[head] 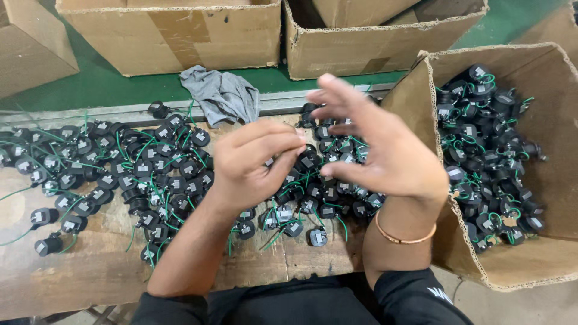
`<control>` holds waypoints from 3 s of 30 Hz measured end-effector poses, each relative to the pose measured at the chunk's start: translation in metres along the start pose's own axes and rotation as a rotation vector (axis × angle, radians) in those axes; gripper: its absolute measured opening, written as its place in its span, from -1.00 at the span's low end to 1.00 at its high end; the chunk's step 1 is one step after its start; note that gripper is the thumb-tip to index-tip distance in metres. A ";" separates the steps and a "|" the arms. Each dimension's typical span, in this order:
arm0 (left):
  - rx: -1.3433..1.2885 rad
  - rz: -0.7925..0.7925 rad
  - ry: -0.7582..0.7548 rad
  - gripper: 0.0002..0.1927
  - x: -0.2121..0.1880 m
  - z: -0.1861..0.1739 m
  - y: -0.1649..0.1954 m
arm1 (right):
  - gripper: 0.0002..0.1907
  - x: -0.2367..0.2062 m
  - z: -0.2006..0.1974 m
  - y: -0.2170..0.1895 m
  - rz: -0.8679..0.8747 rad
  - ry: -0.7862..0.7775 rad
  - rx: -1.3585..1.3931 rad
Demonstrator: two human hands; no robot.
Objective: The person picks up black plug adapters with green wires from a workbench, winds the green wire around each adapter by hand, and places the finished adapters into a cardboard box. They repeatedly gather new adapters from the bench and continue the same wrapping cycle.
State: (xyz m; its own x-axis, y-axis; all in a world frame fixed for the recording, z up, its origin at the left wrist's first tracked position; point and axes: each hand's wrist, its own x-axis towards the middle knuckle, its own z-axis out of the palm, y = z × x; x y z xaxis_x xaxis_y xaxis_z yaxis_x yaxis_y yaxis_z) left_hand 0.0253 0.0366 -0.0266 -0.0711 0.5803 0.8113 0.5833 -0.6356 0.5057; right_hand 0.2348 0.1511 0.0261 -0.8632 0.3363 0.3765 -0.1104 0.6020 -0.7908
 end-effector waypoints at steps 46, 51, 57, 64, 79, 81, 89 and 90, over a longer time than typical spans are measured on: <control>0.558 -0.418 -0.786 -0.68 -0.071 0.065 -0.115 | -0.57 -0.049 0.009 -0.041 -0.079 0.642 -0.295; 0.539 -0.308 -0.543 -0.77 -0.067 0.063 -0.127 | -0.55 -0.040 0.004 -0.051 -0.038 0.546 -0.400; 0.311 -0.337 -0.215 -0.84 -0.028 0.027 -0.085 | -0.51 -0.019 -0.002 -0.049 0.063 0.403 -0.559; 0.134 -0.002 0.026 -0.80 0.006 -0.016 -0.001 | -0.40 0.008 0.019 -0.026 0.089 0.209 -0.467; 0.129 0.272 0.141 -0.84 0.012 -0.019 0.019 | -0.59 0.020 0.047 -0.006 -0.096 -0.037 -0.014; 0.112 0.317 0.064 -0.79 0.014 -0.022 0.018 | -0.64 0.020 0.046 -0.006 -0.033 0.013 -0.048; -0.045 -0.083 0.113 -0.73 0.006 -0.012 0.020 | -0.58 0.022 0.050 -0.022 0.076 0.142 -0.303; -0.105 -0.152 0.152 -0.71 0.004 -0.010 0.020 | -0.61 0.023 0.052 -0.024 0.044 0.133 -0.298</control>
State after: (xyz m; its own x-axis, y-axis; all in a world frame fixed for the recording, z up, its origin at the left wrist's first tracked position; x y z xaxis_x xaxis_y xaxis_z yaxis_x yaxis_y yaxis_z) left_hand 0.0287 0.0206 -0.0102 -0.2776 0.5949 0.7543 0.4699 -0.6008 0.6468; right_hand 0.1917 0.1070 0.0283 -0.7900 0.4463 0.4204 0.0915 0.7638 -0.6389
